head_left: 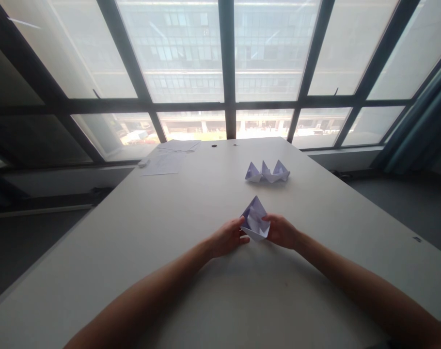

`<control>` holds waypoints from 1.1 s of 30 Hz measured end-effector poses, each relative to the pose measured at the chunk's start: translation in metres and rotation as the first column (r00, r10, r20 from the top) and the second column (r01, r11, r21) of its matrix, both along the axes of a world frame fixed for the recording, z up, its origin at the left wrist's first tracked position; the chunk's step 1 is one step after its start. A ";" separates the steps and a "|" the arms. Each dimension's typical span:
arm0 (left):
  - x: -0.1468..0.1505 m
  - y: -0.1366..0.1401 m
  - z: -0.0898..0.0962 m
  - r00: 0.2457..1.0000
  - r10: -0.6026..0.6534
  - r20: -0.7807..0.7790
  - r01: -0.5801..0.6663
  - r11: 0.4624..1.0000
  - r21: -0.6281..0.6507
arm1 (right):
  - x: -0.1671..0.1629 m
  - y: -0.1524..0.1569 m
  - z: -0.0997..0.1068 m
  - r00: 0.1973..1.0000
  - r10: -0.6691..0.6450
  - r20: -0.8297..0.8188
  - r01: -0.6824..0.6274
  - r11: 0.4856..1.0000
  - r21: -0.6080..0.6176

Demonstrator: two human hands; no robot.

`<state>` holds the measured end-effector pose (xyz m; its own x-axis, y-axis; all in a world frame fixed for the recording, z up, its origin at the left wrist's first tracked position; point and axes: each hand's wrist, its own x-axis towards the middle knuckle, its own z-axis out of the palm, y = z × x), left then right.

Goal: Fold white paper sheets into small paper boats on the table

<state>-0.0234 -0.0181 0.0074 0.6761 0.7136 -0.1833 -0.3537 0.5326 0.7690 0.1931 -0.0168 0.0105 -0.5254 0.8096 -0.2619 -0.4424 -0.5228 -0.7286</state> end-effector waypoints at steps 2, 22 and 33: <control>0.001 0.001 0.001 1.000 0.008 -0.005 -0.008 1.000 0.003 | 0.000 -0.001 0.003 1.000 0.022 0.002 -0.022 0.999 0.026; 0.004 0.000 0.006 0.999 0.040 -0.033 -0.038 0.997 0.061 | -0.004 -0.003 0.005 0.977 -0.016 0.212 -0.046 0.958 0.283; 0.006 -0.002 0.006 0.995 0.038 -0.091 -0.027 0.993 0.118 | -0.002 -0.005 0.007 0.852 -0.155 0.501 -0.081 0.905 0.418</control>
<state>-0.0176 -0.0197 0.0129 0.6363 0.7548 -0.1591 -0.2930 0.4273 0.8553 0.1913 -0.0221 0.0173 -0.3771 0.9179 -0.1237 0.0430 -0.1160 -0.9923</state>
